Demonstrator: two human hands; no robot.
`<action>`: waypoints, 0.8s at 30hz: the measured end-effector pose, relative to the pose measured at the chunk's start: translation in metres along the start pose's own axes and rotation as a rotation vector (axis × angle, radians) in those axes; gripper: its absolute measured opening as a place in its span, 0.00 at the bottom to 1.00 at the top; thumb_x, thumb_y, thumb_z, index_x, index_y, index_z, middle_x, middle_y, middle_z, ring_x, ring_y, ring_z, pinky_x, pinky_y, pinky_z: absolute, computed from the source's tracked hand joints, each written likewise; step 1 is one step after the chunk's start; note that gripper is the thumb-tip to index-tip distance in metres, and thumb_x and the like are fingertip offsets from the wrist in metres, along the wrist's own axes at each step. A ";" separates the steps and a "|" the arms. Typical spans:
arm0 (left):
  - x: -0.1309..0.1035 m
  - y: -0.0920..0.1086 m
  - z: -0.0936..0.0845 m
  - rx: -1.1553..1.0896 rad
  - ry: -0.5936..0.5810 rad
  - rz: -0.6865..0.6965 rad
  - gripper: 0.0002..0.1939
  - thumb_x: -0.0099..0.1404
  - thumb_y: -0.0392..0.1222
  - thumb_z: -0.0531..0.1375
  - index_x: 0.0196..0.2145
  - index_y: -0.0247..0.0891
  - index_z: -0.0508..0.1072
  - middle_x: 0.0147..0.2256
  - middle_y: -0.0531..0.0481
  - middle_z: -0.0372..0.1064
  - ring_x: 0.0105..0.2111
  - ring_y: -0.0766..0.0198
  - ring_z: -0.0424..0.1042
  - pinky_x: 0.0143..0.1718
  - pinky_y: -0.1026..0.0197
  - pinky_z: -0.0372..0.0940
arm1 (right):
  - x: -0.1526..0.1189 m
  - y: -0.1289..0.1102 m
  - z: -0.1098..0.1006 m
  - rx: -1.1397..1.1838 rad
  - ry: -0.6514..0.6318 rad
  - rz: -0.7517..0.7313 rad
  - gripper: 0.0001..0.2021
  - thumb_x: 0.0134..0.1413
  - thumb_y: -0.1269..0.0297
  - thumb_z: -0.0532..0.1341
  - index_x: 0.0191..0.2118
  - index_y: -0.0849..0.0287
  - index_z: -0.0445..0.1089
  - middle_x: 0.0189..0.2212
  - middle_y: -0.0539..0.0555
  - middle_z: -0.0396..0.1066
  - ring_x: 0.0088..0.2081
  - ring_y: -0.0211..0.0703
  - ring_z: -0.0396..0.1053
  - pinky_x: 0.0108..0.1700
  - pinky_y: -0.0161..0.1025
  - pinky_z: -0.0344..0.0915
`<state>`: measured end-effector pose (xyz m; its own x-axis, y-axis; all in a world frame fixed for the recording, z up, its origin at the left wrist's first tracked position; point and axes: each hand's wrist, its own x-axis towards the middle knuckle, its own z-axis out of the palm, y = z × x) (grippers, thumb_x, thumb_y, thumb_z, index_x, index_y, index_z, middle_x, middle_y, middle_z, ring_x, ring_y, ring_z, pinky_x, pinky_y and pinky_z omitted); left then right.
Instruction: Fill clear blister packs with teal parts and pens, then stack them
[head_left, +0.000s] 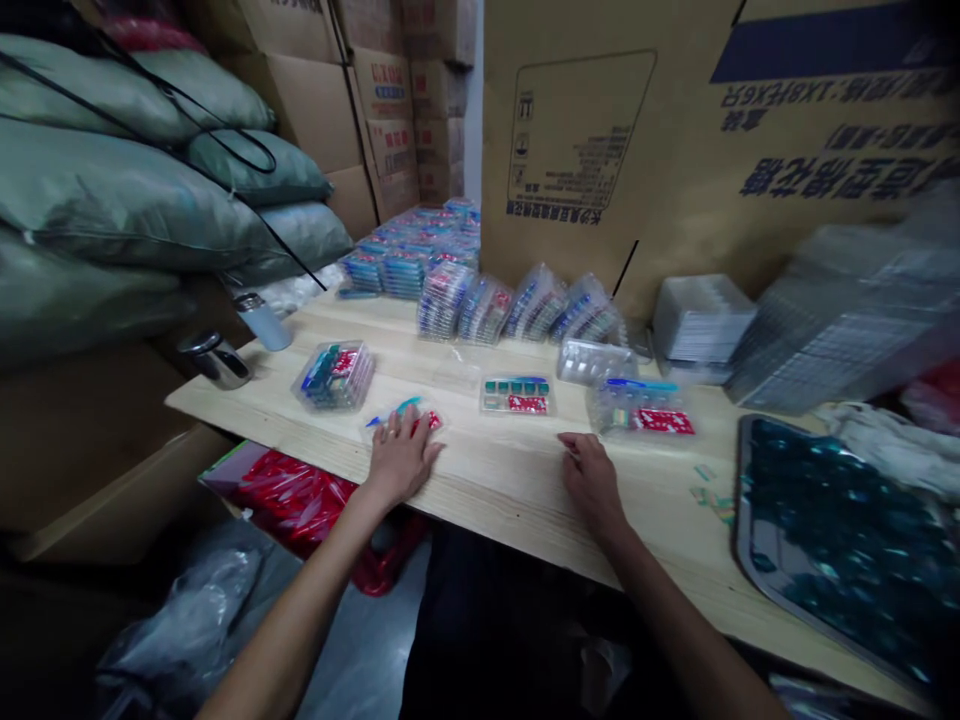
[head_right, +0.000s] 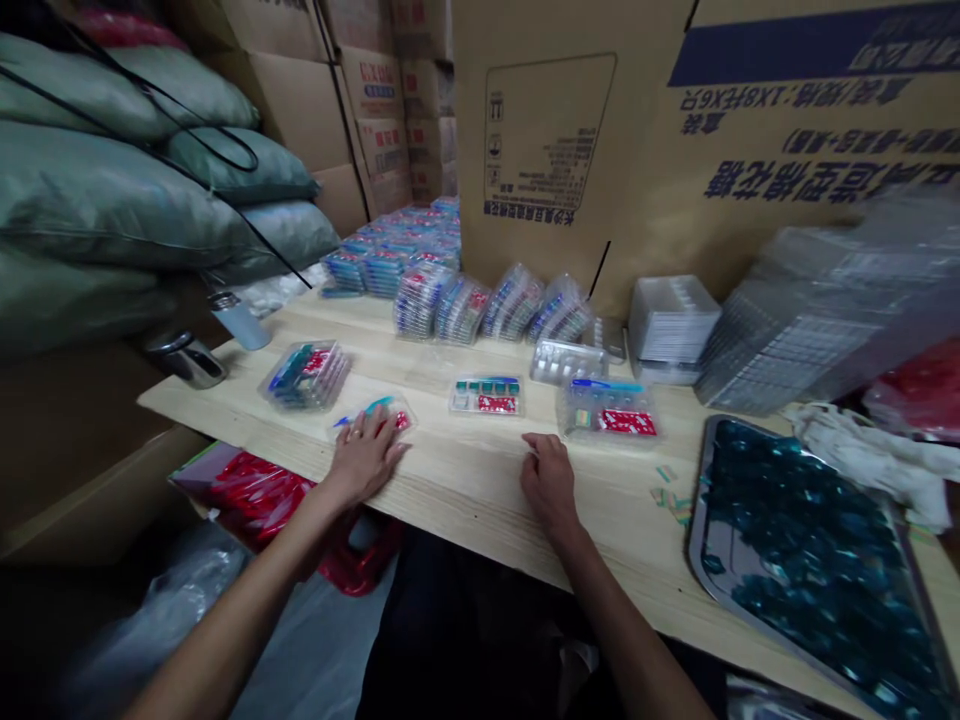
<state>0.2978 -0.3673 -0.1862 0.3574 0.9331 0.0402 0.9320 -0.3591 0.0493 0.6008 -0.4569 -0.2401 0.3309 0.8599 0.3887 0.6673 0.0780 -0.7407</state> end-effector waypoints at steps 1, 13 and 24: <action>-0.015 -0.005 0.002 0.024 0.006 0.028 0.28 0.71 0.53 0.48 0.65 0.41 0.60 0.68 0.37 0.47 0.67 0.38 0.47 0.63 0.36 0.46 | 0.000 0.000 -0.001 0.026 0.006 0.017 0.15 0.51 0.69 0.51 0.43 0.59 0.70 0.39 0.58 0.70 0.43 0.51 0.68 0.48 0.51 0.66; -0.052 0.139 0.014 -0.178 -0.017 0.537 0.27 0.67 0.36 0.53 0.63 0.44 0.62 0.68 0.40 0.49 0.67 0.40 0.49 0.63 0.36 0.49 | 0.004 -0.011 -0.035 0.526 0.109 0.384 0.17 0.52 0.57 0.58 0.45 0.61 0.70 0.35 0.52 0.70 0.38 0.43 0.67 0.45 0.41 0.63; 0.079 0.023 -0.029 -0.505 0.412 -0.098 0.17 0.66 0.42 0.51 0.47 0.35 0.73 0.44 0.44 0.73 0.41 0.59 0.73 0.47 0.57 0.67 | -0.070 -0.022 -0.090 0.064 0.011 0.062 0.16 0.58 0.68 0.54 0.51 0.57 0.67 0.43 0.57 0.69 0.45 0.46 0.68 0.48 0.46 0.67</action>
<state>0.3458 -0.3021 -0.1525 0.1268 0.9141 0.3852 0.7799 -0.3319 0.5307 0.6232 -0.5644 -0.2021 0.3777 0.8587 0.3464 0.6016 0.0568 -0.7968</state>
